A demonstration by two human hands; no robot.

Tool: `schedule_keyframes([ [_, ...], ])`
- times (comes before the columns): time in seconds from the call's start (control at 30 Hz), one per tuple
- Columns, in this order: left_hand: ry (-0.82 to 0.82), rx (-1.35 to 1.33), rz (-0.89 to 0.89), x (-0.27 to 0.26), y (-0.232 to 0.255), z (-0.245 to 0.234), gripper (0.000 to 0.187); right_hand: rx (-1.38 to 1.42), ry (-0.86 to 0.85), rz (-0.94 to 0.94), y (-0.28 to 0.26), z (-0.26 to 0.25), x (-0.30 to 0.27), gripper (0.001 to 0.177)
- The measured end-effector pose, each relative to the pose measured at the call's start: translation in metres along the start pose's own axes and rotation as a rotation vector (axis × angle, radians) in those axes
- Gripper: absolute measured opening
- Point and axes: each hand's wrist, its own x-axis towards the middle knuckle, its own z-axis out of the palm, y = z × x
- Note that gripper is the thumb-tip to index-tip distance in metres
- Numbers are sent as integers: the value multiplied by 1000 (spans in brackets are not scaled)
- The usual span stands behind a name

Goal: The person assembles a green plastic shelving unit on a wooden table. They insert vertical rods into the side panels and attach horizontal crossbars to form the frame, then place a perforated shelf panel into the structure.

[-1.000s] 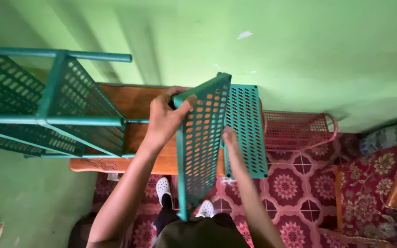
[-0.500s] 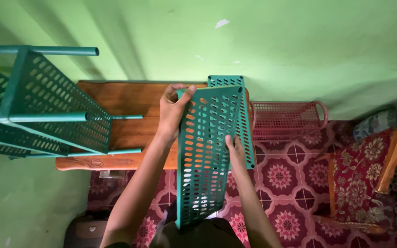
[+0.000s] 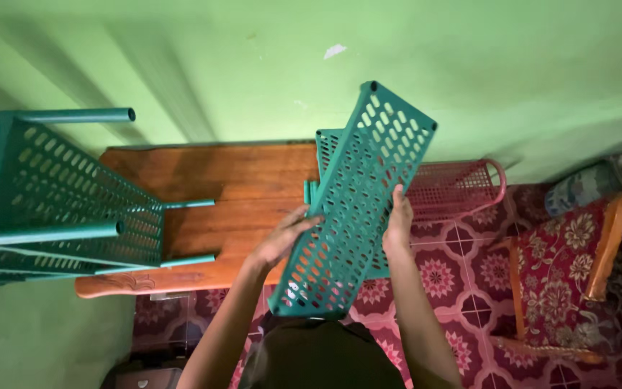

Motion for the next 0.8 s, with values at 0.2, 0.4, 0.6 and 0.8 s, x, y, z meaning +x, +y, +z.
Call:
schedule_keyframes([
  [0.2,-112,121,263,18,5,8,22,-224,-186,-108,4,40,9,80],
  [0.4,-41,165,293,39,10,14,23,-293,-202,4,17,50,13,83],
  [0.6,24,83,350,53,-2,31,25,-229,-176,214,40,19,18,70],
  [0.8,184,-173,163,97,-47,24,32,-262,-125,162,89,-45,58,55],
])
